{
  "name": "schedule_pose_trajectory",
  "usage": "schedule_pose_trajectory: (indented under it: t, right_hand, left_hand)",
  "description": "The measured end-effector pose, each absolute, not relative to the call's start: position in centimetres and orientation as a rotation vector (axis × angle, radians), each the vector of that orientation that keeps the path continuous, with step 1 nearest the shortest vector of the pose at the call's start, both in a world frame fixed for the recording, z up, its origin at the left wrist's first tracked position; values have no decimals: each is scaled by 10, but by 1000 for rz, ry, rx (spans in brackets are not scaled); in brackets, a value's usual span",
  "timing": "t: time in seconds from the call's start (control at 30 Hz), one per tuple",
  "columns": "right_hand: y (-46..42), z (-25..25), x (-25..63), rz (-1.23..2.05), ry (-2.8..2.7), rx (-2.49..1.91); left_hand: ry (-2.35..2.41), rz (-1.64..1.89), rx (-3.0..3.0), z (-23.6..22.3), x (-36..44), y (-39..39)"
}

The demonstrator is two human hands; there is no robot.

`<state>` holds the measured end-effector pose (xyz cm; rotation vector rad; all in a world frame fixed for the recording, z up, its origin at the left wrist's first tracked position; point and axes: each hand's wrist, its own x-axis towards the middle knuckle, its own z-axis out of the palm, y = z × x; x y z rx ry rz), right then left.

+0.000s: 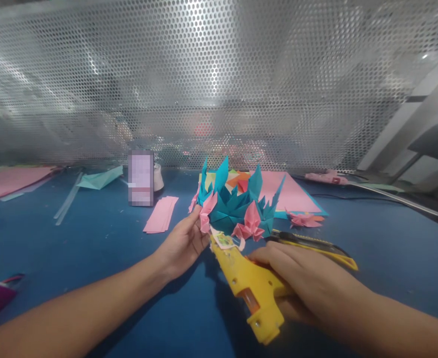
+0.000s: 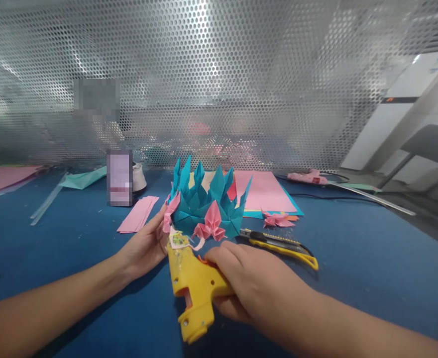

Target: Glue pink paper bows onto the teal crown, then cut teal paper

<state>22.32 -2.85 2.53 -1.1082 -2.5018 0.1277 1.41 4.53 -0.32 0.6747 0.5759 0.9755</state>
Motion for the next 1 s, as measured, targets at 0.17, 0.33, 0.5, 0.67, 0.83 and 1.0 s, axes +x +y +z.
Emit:
schedule_pose_trajectory:
  t: [0.17,0.33,0.5,0.67,0.83,1.0]
  right_hand:
    - [-28,24,223,43,-2498,-1087]
    - [-28,20,225,28,-2496,-1150]
    - [-27,17,225,21,-2544,-1226]
    - [-27,18,224,1,-2576,-1248]
    - [-27,18,224,-38,-2593,-1264]
    - [-27,17,224,-91,-2575,-1246]
  left_hand:
    - [542,976,651,-5,14,46]
    - [525,984,629,-6,15,47]
    - [545,970,641,-6,15,47]
    - [541,958,639,-7,15,47]
    - [522,953,632,-6,15,46]
    - [515,954,632,-6,15,46]
